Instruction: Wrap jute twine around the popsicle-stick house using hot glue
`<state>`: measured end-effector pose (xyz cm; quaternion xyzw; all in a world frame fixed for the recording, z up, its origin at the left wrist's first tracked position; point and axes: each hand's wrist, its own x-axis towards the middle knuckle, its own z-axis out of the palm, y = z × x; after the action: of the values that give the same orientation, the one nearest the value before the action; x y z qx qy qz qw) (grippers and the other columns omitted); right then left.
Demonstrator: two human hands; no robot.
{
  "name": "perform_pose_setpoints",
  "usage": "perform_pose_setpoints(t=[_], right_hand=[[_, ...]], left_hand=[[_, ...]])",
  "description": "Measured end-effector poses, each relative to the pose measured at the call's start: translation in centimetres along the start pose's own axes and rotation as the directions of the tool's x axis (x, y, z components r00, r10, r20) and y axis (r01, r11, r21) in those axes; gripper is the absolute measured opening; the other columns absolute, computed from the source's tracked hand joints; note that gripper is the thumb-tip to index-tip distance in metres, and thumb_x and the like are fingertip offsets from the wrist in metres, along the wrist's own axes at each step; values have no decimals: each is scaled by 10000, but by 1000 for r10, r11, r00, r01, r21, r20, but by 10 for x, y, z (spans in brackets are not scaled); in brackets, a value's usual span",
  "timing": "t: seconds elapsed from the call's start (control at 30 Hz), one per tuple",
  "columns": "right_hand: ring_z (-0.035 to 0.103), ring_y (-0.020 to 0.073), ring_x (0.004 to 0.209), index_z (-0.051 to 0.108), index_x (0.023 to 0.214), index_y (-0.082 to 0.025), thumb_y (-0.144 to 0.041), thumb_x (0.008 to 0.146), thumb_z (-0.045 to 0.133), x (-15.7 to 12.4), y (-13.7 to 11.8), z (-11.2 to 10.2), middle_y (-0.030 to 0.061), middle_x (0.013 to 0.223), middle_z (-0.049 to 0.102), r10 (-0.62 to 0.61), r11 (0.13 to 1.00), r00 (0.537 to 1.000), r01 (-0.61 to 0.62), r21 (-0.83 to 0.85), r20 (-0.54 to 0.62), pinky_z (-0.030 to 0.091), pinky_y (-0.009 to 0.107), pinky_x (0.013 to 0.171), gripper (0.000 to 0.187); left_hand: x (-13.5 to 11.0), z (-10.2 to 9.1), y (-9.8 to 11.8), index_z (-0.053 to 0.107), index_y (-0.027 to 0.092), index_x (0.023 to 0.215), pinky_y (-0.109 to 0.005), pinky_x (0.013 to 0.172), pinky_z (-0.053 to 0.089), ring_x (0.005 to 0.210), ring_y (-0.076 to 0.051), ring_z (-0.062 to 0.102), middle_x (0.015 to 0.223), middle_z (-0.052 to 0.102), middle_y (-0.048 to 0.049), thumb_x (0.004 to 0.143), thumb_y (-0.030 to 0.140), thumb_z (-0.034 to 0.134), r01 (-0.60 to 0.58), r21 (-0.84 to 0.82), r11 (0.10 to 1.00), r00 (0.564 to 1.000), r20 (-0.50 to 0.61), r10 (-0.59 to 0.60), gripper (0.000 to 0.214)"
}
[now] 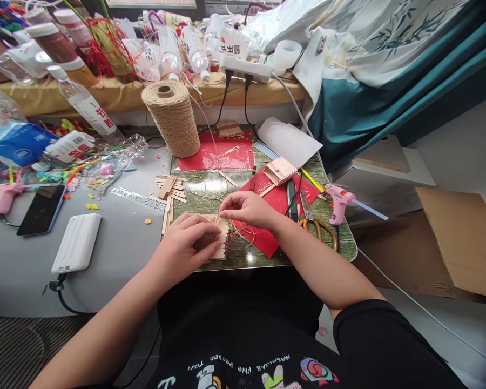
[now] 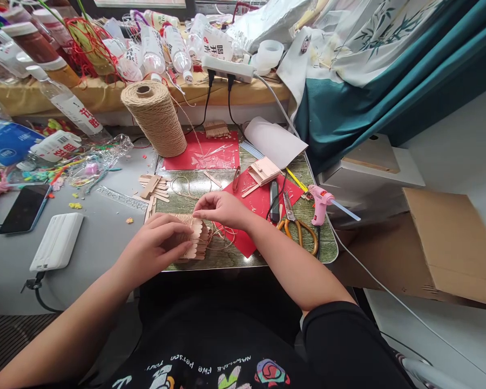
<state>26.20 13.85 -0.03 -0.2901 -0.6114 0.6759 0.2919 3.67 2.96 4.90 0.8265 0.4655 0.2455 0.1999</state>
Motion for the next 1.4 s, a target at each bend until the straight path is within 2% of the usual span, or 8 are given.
perform_pose_setpoints(t=[0.23,0.4,0.53,0.67,0.8,1.0,1.23,1.4], right_hand=[[633,142,777,747,922,-161,-437,770,918,-4,1,2,14,830,709,-17,1000,1000,17,6,-18,517,290,740,359],[647,144,784,751,927,-164,-412,787,903,-4,2,1,20,848,724,-11,1000,1000,10,-3,-29,531,294,751,322],[643,142,773,751,919,-163,-413,776,908,-4,1,3,16,834,720,-8,1000,999,8,4,-36,527,290,740,328],[647,143,777,745,908,-166,-396,782,898,-6,1,4,18,839,722,-4,1000,999,4,13,-38,531,294,751,304],[646,142,779,745,914,-165,-390,789,894,-6,2,3,20,844,725,-16,1000,999,17,24,-38,531,296,754,297],[645,146,795,749,940,-168,-422,829,870,-10,3,-1,23,864,719,-36,999,999,36,-12,-37,528,300,759,303],[638,148,807,725,945,-177,-434,881,830,-21,5,-4,21,885,704,-55,997,997,53,-48,-52,533,301,772,285],[670,176,848,705,1072,-204,-466,910,801,-28,7,-1,45,994,728,-46,994,995,37,-103,-86,571,334,783,322]], left_hand=[[-2,-5,0,702,252,1112,-405,1000,526,1112,-207,652,1141,740,-42,1034,243,609,-37,-76,996,999,-1,37,122],[-12,-10,-4,707,254,1069,-430,1061,543,1246,-231,655,1246,747,-44,992,203,662,-71,-115,991,996,39,76,103],[-21,-9,-3,706,259,1081,-445,1106,542,1289,-232,658,1234,755,-43,983,166,667,-78,-127,989,997,-33,74,141],[-30,-7,1,701,259,1077,-462,1127,531,1281,-241,659,1217,756,-48,958,191,718,-95,-63,993,994,-57,91,138],[-35,-2,7,682,248,1126,-501,1160,513,1315,-273,638,1254,741,-67,906,275,804,-92,7,996,994,-67,92,253],[-38,5,12,687,272,1146,-563,1192,468,1304,-283,642,1247,750,-50,914,256,786,-88,57,994,991,-95,93,253],[-38,6,14,698,281,1132,-549,1184,448,1326,-289,619,1265,746,-40,916,259,784,-96,79,992,992,-79,102,234],[-38,6,14,712,306,1123,-548,1192,421,1314,-289,629,1261,750,-20,925,274,777,-103,136,985,991,-69,113,211]])
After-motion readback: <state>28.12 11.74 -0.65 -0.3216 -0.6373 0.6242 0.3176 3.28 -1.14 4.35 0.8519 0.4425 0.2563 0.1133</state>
